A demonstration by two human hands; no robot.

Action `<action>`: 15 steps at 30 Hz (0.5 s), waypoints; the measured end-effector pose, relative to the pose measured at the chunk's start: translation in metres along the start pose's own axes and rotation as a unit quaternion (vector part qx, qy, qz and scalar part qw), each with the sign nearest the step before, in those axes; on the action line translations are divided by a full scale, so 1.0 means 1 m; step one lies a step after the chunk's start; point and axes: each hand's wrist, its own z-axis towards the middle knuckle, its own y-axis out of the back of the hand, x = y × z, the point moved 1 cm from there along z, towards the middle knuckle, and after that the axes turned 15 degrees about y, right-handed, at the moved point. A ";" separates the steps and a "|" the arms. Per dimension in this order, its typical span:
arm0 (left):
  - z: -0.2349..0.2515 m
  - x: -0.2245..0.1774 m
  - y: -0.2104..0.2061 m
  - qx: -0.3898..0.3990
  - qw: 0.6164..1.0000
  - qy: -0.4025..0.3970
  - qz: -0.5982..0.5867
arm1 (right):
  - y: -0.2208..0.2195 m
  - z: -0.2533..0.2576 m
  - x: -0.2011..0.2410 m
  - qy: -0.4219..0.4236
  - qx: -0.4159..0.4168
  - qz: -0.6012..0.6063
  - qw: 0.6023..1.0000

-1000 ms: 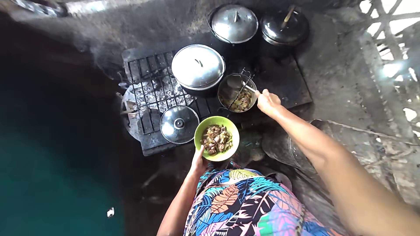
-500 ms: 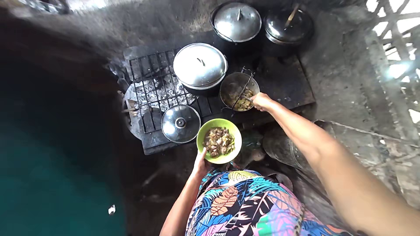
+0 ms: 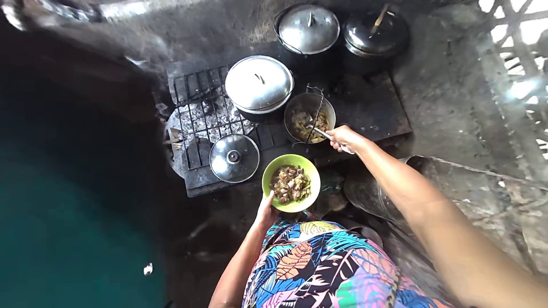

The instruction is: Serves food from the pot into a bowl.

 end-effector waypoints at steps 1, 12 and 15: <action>0.002 0.002 -0.003 0.002 1.000 0.001 0.004 | 0.004 -0.002 -0.003 0.007 -0.005 -0.021 1.000; 0.045 0.037 -0.057 0.031 0.999 -0.005 0.043 | 0.075 -0.050 -0.025 0.029 0.011 -0.041 0.999; 0.057 0.046 -0.068 0.040 0.998 -0.005 0.040 | 0.097 -0.076 -0.032 0.041 0.011 -0.060 0.997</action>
